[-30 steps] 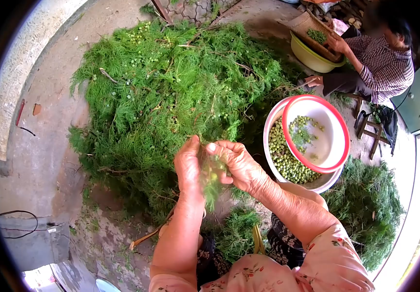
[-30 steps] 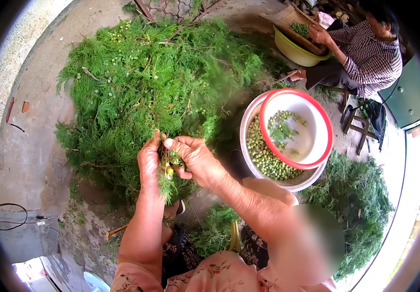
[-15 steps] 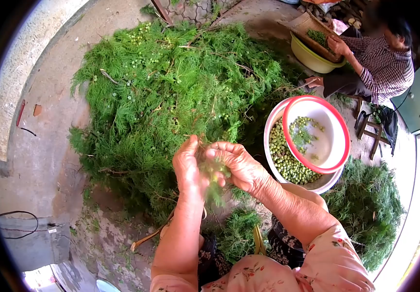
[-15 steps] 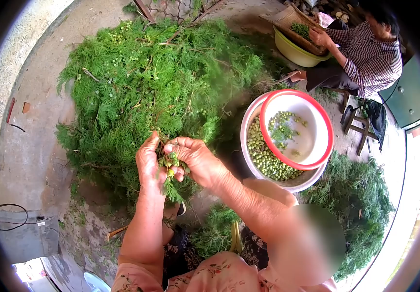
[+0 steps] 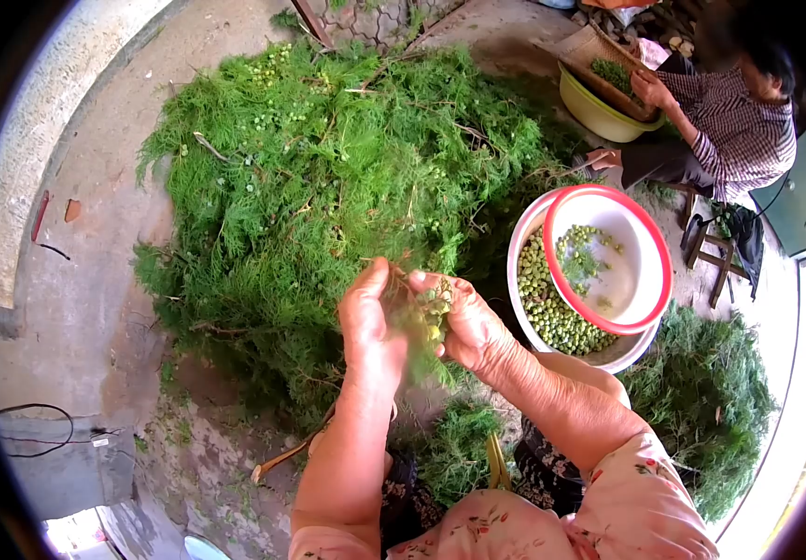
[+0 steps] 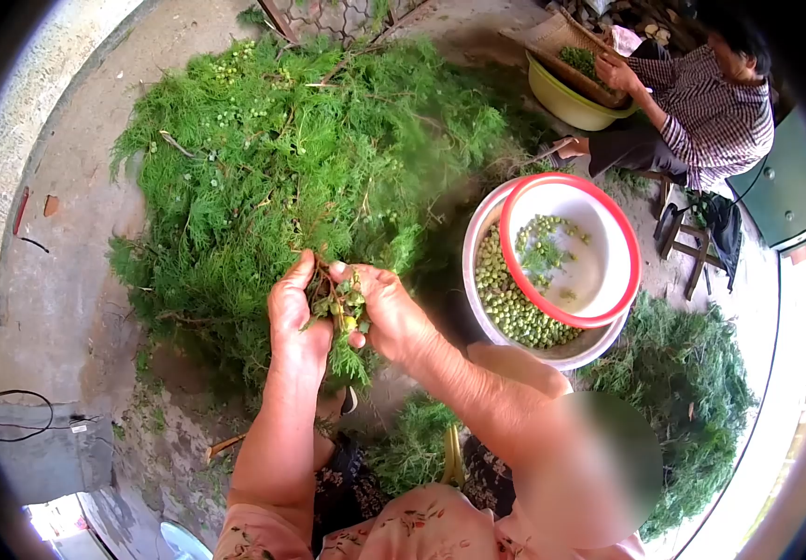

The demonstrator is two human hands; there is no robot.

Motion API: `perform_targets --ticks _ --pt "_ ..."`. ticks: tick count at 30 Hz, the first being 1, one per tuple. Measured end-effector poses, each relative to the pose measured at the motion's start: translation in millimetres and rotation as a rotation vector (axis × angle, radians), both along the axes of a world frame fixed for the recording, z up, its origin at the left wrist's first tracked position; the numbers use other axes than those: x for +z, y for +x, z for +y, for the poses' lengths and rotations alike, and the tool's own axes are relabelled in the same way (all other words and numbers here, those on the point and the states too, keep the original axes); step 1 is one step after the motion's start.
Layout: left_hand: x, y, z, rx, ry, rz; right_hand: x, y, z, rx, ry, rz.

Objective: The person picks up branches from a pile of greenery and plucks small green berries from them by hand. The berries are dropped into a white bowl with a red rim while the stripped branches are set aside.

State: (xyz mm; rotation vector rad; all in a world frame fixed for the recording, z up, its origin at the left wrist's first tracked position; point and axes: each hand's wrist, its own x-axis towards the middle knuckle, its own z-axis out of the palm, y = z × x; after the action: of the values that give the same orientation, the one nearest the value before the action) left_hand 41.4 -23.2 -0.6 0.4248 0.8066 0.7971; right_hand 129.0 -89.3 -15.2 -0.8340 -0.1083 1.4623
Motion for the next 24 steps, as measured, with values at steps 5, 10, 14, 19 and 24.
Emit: perform_targets --ticks 5,10,14,19,24 --pt "22 -6 -4 -0.216 0.08 -0.076 8 22 2 0.117 -0.067 0.015" --pt "3 -3 0 0.047 0.579 0.342 8 33 5 0.061 -0.082 0.023" --pt "21 -5 8 -0.062 1.652 0.979 5 39 3 0.134 -0.078 0.067" --pt "18 -3 8 -0.228 1.8 0.967 13 44 -2 0.142 -0.087 0.03" --pt "4 -6 3 -0.264 1.485 0.593 29 48 -8 0.153 -0.1 -0.201"
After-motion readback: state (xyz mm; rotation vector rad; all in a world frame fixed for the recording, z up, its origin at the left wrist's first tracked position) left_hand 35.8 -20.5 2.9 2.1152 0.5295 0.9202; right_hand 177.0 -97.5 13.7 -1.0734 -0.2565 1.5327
